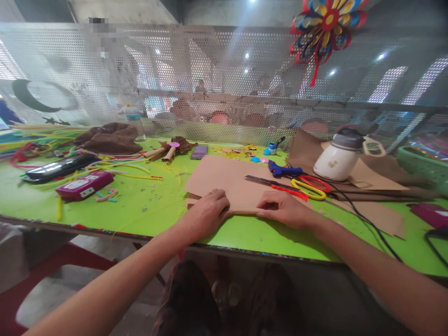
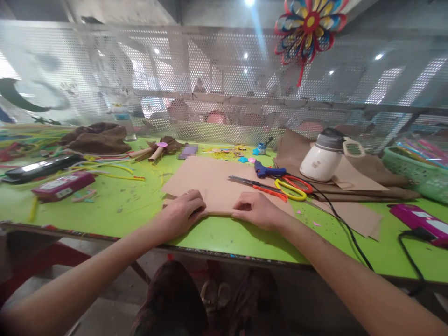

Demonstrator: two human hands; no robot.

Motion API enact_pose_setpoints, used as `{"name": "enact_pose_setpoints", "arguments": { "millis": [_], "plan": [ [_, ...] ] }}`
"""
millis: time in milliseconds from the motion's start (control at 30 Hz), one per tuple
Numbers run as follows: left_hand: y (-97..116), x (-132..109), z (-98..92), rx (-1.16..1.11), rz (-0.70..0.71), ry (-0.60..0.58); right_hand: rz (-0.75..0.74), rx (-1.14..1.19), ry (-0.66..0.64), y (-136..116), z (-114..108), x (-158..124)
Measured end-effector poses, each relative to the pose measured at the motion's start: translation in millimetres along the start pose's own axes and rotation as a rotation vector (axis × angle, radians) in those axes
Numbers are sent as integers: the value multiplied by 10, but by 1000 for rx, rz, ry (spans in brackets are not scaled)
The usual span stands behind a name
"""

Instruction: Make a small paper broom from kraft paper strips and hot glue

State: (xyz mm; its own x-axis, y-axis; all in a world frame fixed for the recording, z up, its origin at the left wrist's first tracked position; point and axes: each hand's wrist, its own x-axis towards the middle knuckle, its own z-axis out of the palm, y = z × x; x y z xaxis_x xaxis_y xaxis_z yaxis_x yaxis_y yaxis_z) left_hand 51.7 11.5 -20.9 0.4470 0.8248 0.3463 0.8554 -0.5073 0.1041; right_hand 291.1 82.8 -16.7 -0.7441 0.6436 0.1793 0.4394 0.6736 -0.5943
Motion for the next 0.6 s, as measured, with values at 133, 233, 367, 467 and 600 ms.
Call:
{"name": "enact_pose_setpoints", "arguments": {
  "millis": [133, 233, 367, 467, 600],
  "plan": [
    [-4, -2, 6, 9, 2, 6, -40, -49, -69, 44, -89, 0],
    [-4, -4, 5, 9, 9, 4, -68, -55, -53, 79, -99, -29],
    [-8, -8, 4, -7, 8, 9, -39, -12, -13, 103, -65, -55],
    [-18, -11, 14, -17, 15, 14, -8, 16, 3, 108, -50, -58],
    [-31, -12, 25, -26, 22, 18, 36, 30, 49, 93, -32, -60]
  ]
}}
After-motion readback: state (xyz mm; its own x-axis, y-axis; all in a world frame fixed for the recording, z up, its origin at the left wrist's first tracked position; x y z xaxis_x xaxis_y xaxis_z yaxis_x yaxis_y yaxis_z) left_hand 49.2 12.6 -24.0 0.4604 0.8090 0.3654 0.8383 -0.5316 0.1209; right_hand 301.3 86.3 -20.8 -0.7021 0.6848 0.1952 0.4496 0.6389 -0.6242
